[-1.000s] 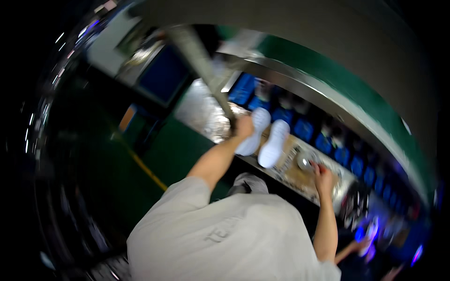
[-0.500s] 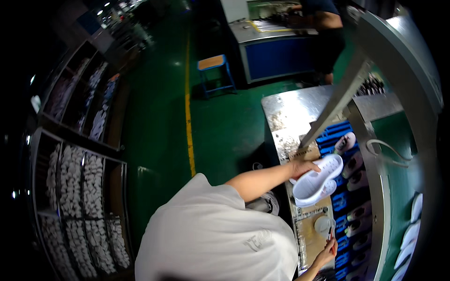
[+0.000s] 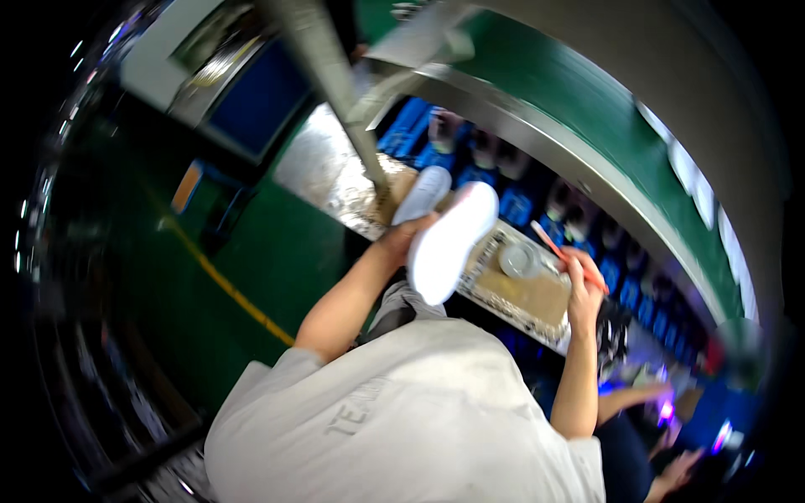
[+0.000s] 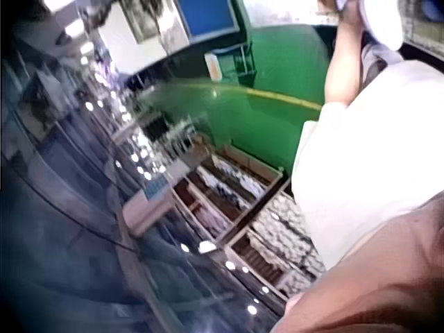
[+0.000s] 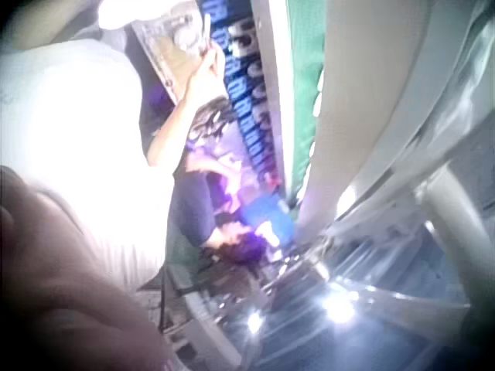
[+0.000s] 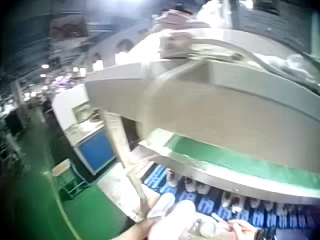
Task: The person receives shoe soles, applies adhesive around the edges of each sole using a handheld brush dipped into a container, and places the coated shoe soles onto an overhead conveyor.
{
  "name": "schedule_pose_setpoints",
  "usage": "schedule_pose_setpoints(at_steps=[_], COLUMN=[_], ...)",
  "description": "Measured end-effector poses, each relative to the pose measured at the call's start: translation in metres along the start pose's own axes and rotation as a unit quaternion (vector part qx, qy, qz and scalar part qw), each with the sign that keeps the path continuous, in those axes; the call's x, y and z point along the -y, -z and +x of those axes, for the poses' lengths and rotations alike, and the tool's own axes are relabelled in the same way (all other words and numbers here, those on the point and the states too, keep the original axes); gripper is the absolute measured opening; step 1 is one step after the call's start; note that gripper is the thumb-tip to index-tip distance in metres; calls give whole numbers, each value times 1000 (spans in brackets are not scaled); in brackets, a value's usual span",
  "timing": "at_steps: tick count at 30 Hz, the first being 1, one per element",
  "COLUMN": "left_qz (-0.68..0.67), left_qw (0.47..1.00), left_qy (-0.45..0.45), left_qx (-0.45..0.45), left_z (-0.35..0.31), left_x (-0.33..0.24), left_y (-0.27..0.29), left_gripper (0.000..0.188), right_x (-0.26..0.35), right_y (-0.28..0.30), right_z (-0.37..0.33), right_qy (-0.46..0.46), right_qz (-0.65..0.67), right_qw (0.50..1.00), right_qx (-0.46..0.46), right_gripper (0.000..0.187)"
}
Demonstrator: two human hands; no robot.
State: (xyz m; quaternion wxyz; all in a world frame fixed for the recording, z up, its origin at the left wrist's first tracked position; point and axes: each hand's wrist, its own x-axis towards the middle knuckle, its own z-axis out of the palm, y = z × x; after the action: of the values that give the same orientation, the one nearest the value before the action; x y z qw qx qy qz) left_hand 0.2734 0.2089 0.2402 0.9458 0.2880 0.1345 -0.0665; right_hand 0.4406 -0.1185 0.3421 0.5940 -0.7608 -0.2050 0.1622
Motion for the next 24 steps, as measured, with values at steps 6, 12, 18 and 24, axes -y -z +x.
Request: schedule_pose_setpoints(at_steps=[6, 12, 18, 24], left_qz=[-121, -135, -125, 118], left_qw=[956, 906, 931, 965], left_qy=[200, 324, 285, 101], left_qx=[176, 234, 189, 210], left_z=[5, 3, 8, 29], left_x=[-12, -12, -11, -17], left_y=[-86, -113, -106, -118], left_gripper=[83, 80, 82, 84], right_x=[62, 63, 37, 49], right_y=[34, 39, 38, 7], right_z=[3, 17, 6, -23], right_qy=[62, 156, 87, 57], right_qz=[-19, -128, -118, 5], right_qw=[986, 955, 981, 994], right_qx=[155, 219, 130, 93], right_gripper=[18, 15, 18, 18])
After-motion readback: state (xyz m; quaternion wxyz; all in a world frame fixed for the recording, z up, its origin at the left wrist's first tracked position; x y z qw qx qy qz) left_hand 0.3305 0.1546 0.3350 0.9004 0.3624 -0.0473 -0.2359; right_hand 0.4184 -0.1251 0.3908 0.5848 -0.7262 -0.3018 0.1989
